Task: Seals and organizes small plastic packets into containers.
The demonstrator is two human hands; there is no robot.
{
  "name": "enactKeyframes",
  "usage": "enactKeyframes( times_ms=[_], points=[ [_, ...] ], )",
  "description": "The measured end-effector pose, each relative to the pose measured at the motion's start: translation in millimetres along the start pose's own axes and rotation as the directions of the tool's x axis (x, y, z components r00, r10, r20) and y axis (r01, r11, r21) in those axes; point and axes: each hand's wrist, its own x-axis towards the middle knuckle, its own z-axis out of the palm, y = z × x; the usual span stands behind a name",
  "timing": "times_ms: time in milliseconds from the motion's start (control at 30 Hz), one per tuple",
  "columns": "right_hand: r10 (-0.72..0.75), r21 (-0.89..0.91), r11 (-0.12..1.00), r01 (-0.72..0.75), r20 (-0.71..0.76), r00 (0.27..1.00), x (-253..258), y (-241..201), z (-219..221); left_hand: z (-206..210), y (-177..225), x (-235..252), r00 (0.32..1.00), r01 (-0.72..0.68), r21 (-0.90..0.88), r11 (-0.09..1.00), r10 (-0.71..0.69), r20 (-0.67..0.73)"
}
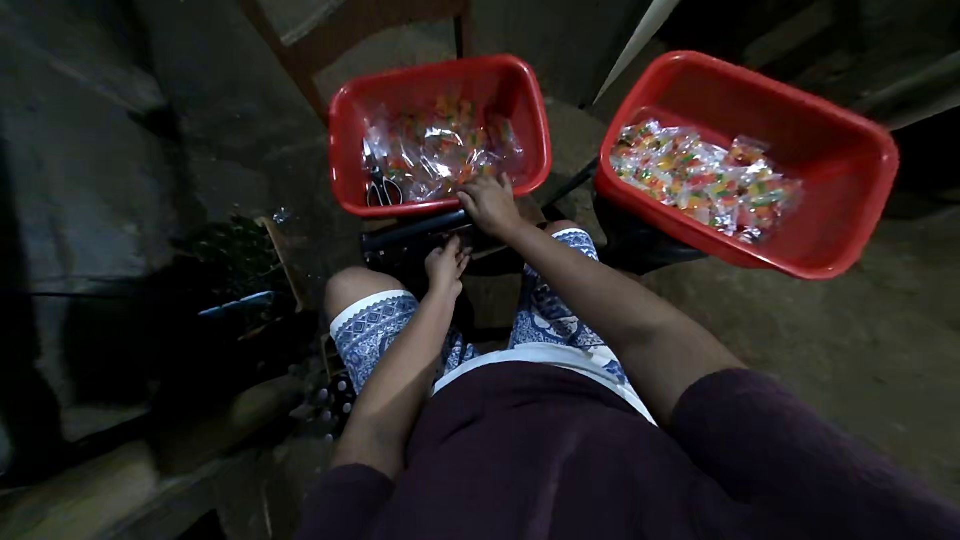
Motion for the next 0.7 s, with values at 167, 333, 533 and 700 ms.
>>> enactKeyframes(
  times_ms=[167,333,533,700],
  points=[
    [-0.150,0.399,0.891,0.219,-0.196,0.969,-7.9,-24.8,-42.7,-3.1,4.8,-19.0,0.986,-0.111,0.035,0.993,0.105,0.126],
    [0.080,0.756,0.612,0.232,-0.351,0.933,-54.9,-17.1,-54.1,-3.7,24.6,-62.5,0.942,-0.264,0.116,0.958,0.230,0.245],
    [0.142,0.831,0.550,0.091,-0.200,0.969,-131.2,-24.5,-48.2,-5.8,26.8,-105.3,0.869,-0.429,0.144,0.892,0.364,0.336],
    [0.002,0.737,0.648,0.191,-0.253,0.968,-163.4,-27.6,-62.6,-8.7,19.7,-121.0,0.733,-0.608,0.154,0.779,0.477,0.485]
  ],
)
